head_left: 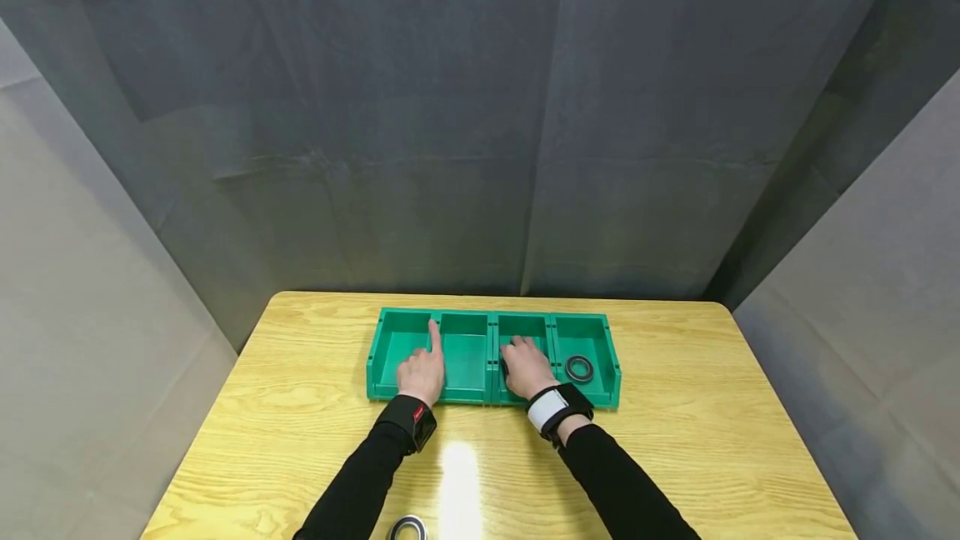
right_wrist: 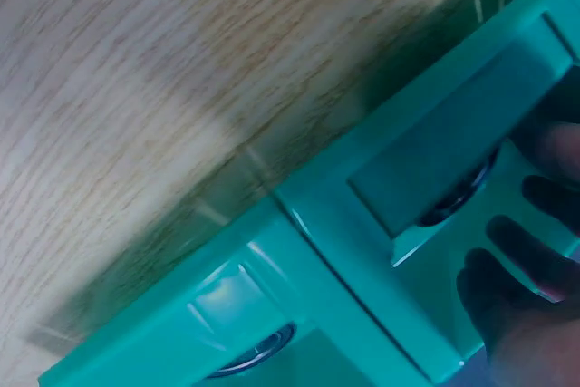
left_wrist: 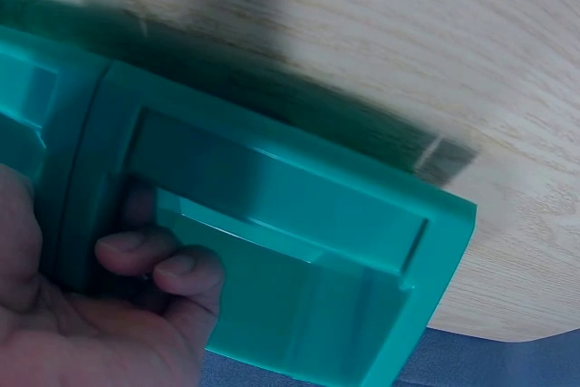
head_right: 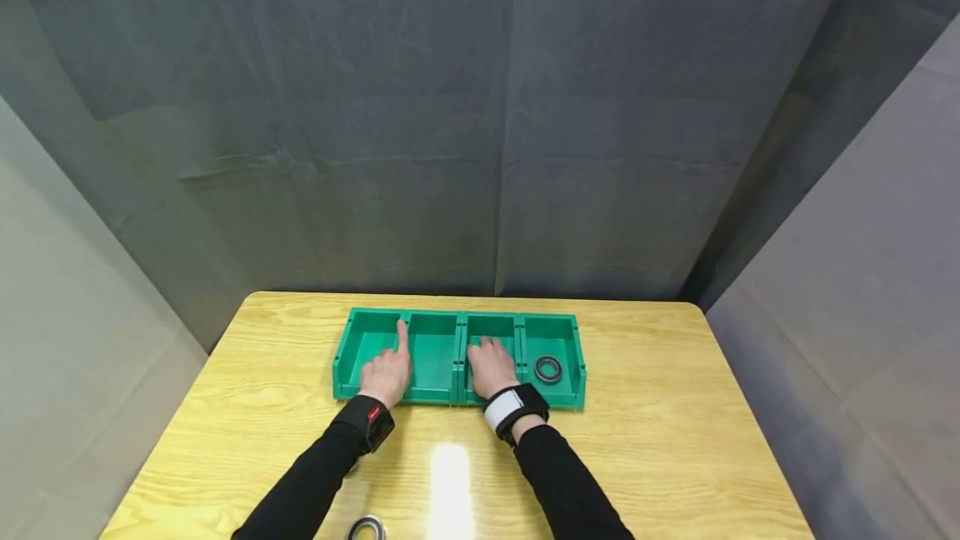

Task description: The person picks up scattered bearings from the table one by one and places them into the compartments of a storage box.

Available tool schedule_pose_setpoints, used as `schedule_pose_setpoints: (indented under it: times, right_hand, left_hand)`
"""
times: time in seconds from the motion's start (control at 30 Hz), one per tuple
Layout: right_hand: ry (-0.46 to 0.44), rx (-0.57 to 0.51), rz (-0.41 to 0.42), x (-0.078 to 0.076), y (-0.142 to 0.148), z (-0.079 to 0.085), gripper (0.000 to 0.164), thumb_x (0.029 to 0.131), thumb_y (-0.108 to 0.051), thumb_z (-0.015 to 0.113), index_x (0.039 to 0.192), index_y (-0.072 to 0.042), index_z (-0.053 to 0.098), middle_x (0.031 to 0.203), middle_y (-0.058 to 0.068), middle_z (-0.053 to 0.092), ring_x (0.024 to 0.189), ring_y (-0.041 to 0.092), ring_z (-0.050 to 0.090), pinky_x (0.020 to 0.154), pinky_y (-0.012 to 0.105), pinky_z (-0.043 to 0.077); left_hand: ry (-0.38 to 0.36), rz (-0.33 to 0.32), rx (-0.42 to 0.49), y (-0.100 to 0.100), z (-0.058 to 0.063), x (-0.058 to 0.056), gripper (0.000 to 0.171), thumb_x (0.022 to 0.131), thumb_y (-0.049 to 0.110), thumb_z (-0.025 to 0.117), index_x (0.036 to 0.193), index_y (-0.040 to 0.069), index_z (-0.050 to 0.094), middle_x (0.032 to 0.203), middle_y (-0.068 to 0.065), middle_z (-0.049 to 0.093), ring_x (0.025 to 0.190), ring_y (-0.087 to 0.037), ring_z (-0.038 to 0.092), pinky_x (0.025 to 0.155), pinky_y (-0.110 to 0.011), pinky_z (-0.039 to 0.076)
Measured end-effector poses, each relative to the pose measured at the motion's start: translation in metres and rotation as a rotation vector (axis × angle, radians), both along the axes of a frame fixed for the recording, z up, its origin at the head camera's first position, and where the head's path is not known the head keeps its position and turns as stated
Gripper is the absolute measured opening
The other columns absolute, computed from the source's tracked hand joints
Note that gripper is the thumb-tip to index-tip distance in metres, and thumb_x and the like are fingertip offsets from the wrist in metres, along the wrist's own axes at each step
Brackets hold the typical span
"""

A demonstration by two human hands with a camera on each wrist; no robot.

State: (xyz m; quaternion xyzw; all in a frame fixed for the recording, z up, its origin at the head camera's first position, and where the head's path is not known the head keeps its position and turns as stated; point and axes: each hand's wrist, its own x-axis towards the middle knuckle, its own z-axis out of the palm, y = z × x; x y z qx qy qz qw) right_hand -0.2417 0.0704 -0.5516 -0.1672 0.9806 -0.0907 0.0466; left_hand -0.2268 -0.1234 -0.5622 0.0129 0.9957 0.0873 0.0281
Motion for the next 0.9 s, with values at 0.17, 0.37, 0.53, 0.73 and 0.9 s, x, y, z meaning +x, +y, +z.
schedule_pose_setpoints:
  times: [0.17, 0.37, 0.53, 0.73, 0.9]
  right_hand:
    - [0.082, -0.049, 0.001, 0.004, 0.003, 0.007, 0.028, 0.090, -0.004, 0.071, 0.118, -0.003, 0.072, 0.129, 0.021, 0.065, 0.123, 0.040, 0.059, 0.103, 0.051, 0.051]
    - [0.140, -0.097, -0.035, 0.011, 0.011, 0.021, 0.032, 0.091, -0.010, 0.073, 0.122, -0.005, 0.071, 0.132, 0.020, 0.063, 0.129, 0.038, 0.056, 0.106, 0.050, 0.048]
    - [0.147, -0.145, -0.076, 0.016, 0.023, 0.027, 0.034, 0.090, -0.012, 0.074, 0.123, -0.005, 0.070, 0.135, 0.020, 0.061, 0.130, 0.039, 0.054, 0.106, 0.052, 0.048]
    - [0.160, -0.189, -0.124, 0.021, 0.040, 0.034, 0.036, 0.090, -0.012, 0.073, 0.125, -0.004, 0.069, 0.137, 0.021, 0.060, 0.132, 0.041, 0.052, 0.107, 0.055, 0.046]
    - [0.191, -0.217, -0.164, 0.022, 0.060, 0.040, 0.035, 0.092, -0.014, 0.070, 0.125, -0.003, 0.068, 0.138, 0.022, 0.059, 0.133, 0.042, 0.051, 0.108, 0.056, 0.045]
  left_hand:
    - [-0.007, 0.000, 0.004, -0.001, -0.001, -0.001, 0.072, 0.100, 0.004, 0.051, 0.162, 0.008, 0.015, 0.059, -0.006, 0.042, 0.044, -0.018, 0.037, 0.044, -0.030, 0.024]
    - [-0.011, 0.001, 0.009, -0.001, -0.002, -0.002, 0.072, 0.100, 0.005, 0.050, 0.162, 0.008, 0.013, 0.059, -0.007, 0.041, 0.044, -0.019, 0.037, 0.044, -0.030, 0.024]
    - [-0.014, 0.001, 0.003, -0.001, -0.003, -0.002, 0.071, 0.101, 0.006, 0.050, 0.162, 0.008, 0.014, 0.060, -0.007, 0.042, 0.044, -0.018, 0.037, 0.044, -0.030, 0.025]
    - [0.011, -0.002, 0.001, -0.002, -0.002, 0.000, 0.068, 0.100, 0.005, 0.051, 0.161, 0.007, 0.020, 0.059, -0.006, 0.041, 0.044, -0.018, 0.037, 0.043, -0.030, 0.025]
    - [0.027, 0.000, 0.004, -0.002, -0.001, 0.001, 0.070, 0.099, 0.005, 0.052, 0.161, 0.007, 0.019, 0.059, -0.007, 0.042, 0.044, -0.019, 0.039, 0.043, -0.031, 0.026]
